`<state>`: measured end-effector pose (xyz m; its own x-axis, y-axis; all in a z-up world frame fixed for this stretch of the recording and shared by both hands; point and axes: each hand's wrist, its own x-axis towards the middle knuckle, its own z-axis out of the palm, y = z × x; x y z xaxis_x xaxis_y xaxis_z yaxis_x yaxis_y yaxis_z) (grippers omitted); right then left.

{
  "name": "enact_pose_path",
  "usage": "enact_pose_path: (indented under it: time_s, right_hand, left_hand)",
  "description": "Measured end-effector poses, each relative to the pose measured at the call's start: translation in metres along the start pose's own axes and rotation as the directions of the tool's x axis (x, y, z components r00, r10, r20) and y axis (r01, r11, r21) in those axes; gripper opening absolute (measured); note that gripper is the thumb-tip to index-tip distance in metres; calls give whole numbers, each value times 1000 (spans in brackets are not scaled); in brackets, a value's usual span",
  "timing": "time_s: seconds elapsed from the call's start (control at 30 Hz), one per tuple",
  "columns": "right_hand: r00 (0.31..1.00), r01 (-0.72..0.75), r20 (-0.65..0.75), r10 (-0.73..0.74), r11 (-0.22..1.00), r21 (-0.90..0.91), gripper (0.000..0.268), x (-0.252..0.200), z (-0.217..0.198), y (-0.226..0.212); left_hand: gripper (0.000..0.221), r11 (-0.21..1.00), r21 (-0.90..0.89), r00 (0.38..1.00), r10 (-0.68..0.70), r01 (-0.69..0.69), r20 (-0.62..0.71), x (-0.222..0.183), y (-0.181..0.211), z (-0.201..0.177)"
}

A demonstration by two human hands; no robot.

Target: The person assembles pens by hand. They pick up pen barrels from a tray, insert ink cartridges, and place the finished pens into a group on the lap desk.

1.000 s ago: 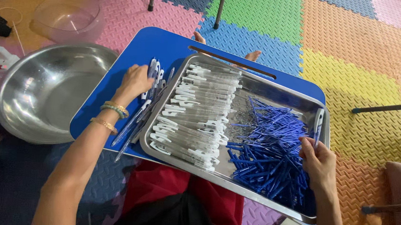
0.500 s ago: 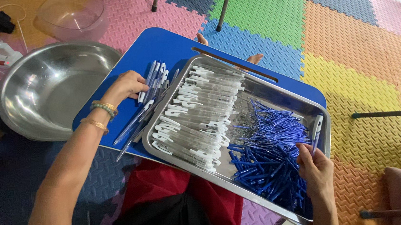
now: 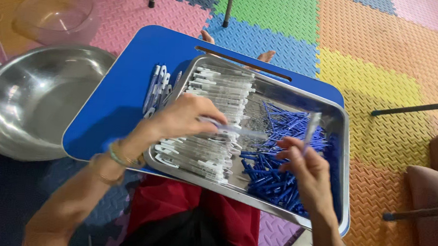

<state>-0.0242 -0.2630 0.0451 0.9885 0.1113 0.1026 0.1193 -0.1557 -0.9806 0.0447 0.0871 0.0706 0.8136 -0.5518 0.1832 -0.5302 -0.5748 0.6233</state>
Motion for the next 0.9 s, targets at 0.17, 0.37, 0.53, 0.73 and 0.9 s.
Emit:
enact_pose_path:
  time_s: [0.17, 0.37, 0.53, 0.73, 0.9]
  right_hand:
    - [987, -85, 136, 88, 996, -26, 35, -18, 9, 5]
    - [988, -99, -106, 109, 991, 89, 31, -42, 40, 16]
    - [991, 13, -125, -45, 969, -246, 33, -57, 53, 39]
    - [977, 126, -182, -116, 991, 47, 64, -49, 23, 34]
    - [976, 79, -217, -2, 935, 346, 48, -44, 29, -6]
  left_hand:
    - [44, 975, -221, 1000, 22, -21, 4, 14, 26, 33]
    - [74, 498, -863, 901, -408, 86, -146, 12, 50, 70]
    - [44, -46, -997, 838, -541, 54, 70, 24, 31, 124]
    - [47, -162, -981, 938, -310, 110, 156, 11, 35, 124]
    - [50, -199, -961, 962, -160, 190, 223, 2, 39, 132]
